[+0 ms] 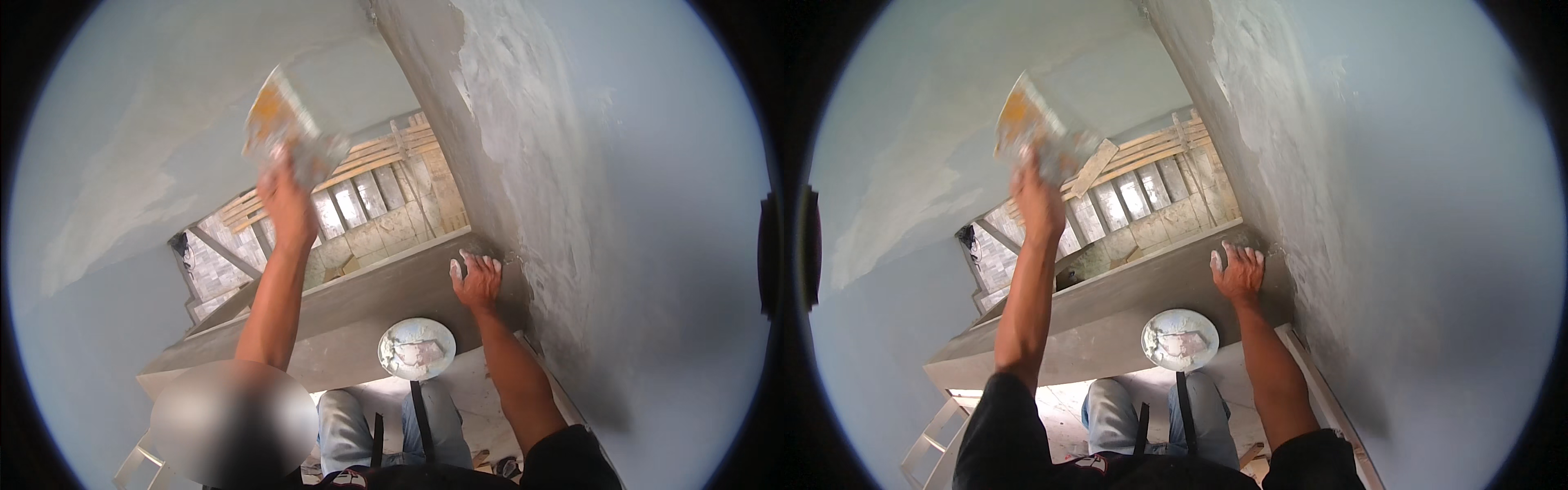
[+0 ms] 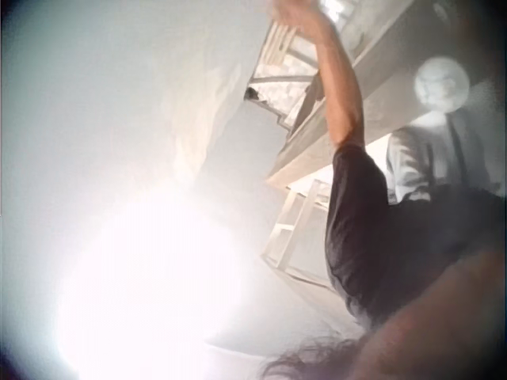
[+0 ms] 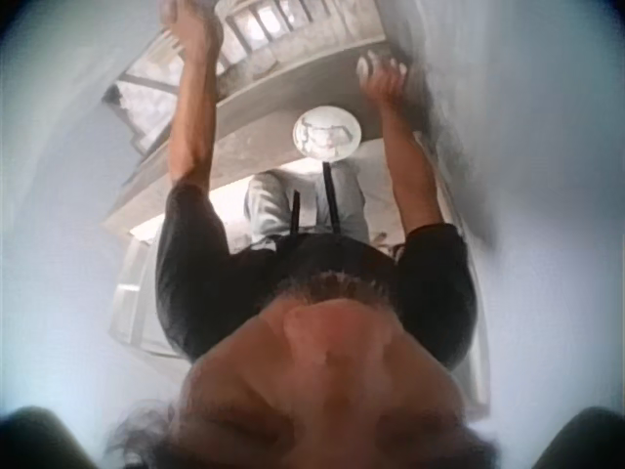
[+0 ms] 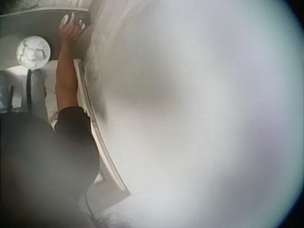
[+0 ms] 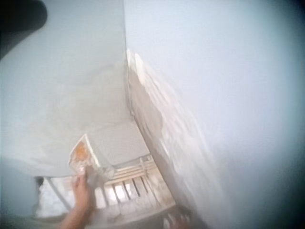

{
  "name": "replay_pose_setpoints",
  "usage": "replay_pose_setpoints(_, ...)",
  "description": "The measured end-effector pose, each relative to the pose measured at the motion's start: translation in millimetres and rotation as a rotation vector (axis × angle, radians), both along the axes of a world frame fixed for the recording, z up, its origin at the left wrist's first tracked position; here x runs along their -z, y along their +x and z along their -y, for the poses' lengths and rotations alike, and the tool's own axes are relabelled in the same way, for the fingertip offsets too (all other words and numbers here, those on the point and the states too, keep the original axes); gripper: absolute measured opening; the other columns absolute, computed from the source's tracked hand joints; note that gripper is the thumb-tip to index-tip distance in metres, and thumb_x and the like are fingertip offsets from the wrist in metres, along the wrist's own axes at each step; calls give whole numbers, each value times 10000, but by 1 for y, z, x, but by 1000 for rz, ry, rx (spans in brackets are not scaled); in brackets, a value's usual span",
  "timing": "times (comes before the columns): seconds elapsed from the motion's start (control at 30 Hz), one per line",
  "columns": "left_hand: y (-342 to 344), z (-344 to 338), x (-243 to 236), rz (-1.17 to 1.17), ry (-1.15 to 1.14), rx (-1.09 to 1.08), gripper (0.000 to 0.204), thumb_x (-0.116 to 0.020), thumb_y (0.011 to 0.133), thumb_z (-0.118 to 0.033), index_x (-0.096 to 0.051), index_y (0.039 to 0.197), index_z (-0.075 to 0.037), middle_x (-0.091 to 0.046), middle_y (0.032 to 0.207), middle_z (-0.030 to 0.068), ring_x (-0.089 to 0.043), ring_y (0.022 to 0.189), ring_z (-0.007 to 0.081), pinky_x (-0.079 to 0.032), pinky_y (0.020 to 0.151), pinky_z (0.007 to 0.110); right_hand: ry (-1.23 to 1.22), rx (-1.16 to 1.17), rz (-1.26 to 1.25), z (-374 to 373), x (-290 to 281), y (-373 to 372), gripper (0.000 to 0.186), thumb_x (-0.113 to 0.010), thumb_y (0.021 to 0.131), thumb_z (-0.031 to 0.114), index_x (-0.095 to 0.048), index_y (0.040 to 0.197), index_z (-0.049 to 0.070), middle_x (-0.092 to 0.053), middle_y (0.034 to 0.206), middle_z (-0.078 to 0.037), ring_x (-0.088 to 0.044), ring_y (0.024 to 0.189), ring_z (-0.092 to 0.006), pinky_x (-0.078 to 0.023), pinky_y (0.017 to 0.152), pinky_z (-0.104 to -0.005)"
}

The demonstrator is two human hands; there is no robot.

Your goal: The person applies plaster to a wall using a trowel and a bucket of plaster. They repeatedly scoop plaster from the bucket and spread it onto the wall surface, smoothing it with the trowel.

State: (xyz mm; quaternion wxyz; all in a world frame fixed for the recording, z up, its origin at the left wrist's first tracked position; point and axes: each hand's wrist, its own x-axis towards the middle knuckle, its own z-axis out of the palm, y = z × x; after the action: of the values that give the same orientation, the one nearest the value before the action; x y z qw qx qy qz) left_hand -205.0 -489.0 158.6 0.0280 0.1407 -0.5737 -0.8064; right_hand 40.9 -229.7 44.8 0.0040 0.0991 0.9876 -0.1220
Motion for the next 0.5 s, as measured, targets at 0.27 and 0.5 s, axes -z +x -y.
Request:
replay_pose_setpoints(0.27, 140, 127, -27, 232, 157, -216, 452, -502, 982, -229, -376, 1372, -39, -496, 1304, 113, -500, 1197, 270, -426, 990, 465, 76, -44, 240, 1, -1, -12, 435, -581, 860, 435, -679, 1066, 65, -672, 957, -150, -595, 939, -311, -398, 875, -429)
replay_pose_setpoints(0.5, 175, 147, -7, 272, 276, -258, 389, -462, 966, -97, -405, 1340, -5, -517, 1288, 97, -523, 1175, 225, -426, 1001, 401, 87, -102, 431, -31, 9, -36, 544, -552, 858, 545, -678, 1044, 49, -662, 1024, -182, -591, 1026, -359, -394, 964, -515)
